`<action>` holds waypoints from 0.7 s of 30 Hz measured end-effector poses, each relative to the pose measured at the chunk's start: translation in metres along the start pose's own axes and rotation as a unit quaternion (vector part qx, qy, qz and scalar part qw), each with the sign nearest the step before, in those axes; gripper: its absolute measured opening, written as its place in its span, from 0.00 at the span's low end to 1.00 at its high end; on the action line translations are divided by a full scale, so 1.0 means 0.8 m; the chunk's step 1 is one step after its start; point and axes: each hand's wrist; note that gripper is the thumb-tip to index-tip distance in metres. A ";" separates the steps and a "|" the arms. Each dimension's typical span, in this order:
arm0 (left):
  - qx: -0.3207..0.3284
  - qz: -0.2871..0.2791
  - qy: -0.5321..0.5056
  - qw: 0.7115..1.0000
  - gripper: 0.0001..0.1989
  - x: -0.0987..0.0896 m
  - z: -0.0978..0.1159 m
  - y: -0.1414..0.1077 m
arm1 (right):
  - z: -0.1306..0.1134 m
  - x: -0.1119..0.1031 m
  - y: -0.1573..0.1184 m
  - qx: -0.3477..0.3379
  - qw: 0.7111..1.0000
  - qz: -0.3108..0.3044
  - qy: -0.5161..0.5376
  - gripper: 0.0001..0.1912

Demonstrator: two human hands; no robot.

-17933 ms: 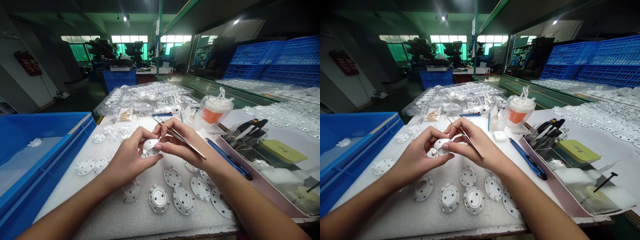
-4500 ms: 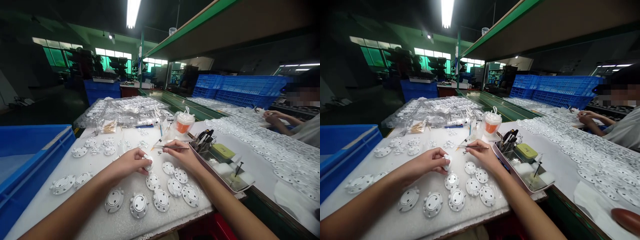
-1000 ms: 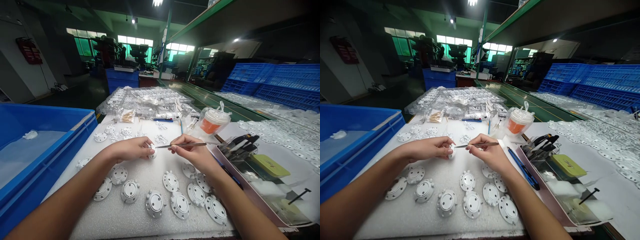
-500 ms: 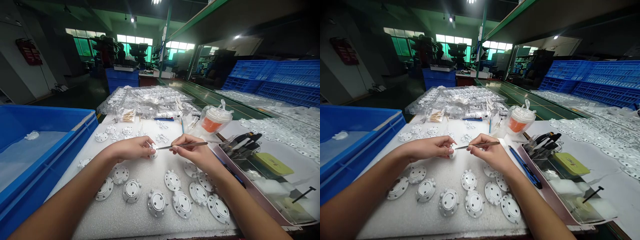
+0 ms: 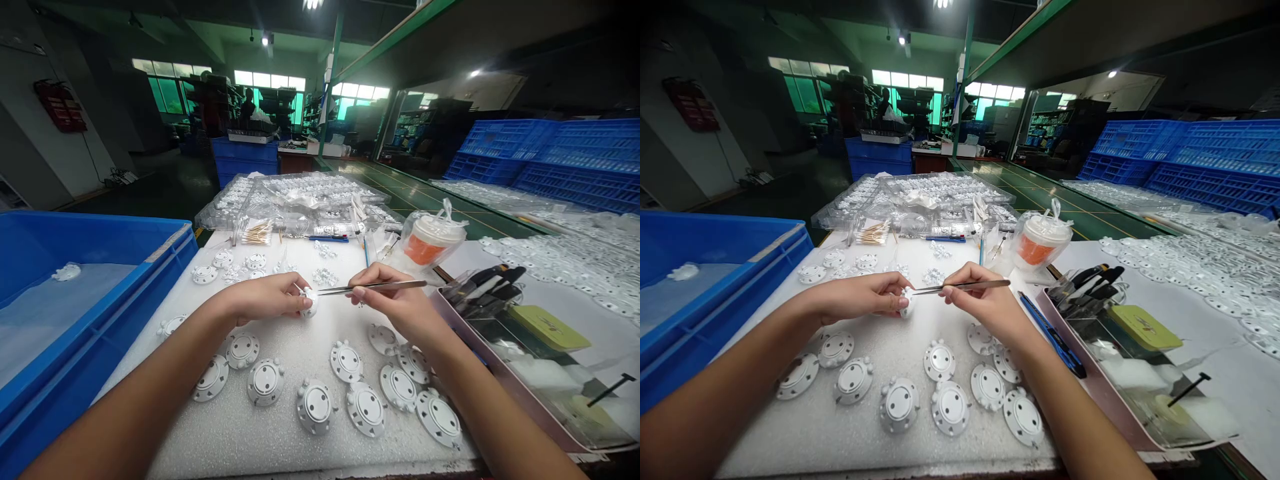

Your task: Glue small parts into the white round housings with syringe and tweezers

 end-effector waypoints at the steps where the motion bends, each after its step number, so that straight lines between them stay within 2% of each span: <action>1: 0.005 0.007 0.001 1.000 0.24 0.002 0.000 0.001 | 0.001 0.000 0.001 -0.005 0.999 0.004 0.038 0.10; 4: 0.044 0.049 -0.005 0.998 0.24 0.012 0.005 0.003 | 0.005 0.006 0.005 -0.020 0.993 0.012 0.115 0.08; 7: 0.111 0.082 -0.026 0.990 0.23 0.027 0.015 0.004 | 0.008 0.016 0.005 -0.006 0.993 0.004 0.120 0.11; 11: 0.171 0.096 -0.011 0.981 0.21 0.037 0.024 0.002 | 0.007 0.024 -0.001 0.021 0.992 -0.028 0.120 0.07; 14: 0.175 0.096 -0.004 0.980 0.21 0.040 0.022 0.001 | 0.006 0.024 -0.005 0.035 0.993 -0.046 0.106 0.07; 21: 0.161 0.101 -0.008 0.982 0.20 0.045 0.016 0.005 | 0.011 0.025 -0.006 0.043 0.992 -0.045 0.107 0.09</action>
Point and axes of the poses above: each hand's wrist, its own y-axis towards the middle knuckle, its own x-axis out of the palm, z = x × y, and after that the axes turned 11 degrees about x, right-handed
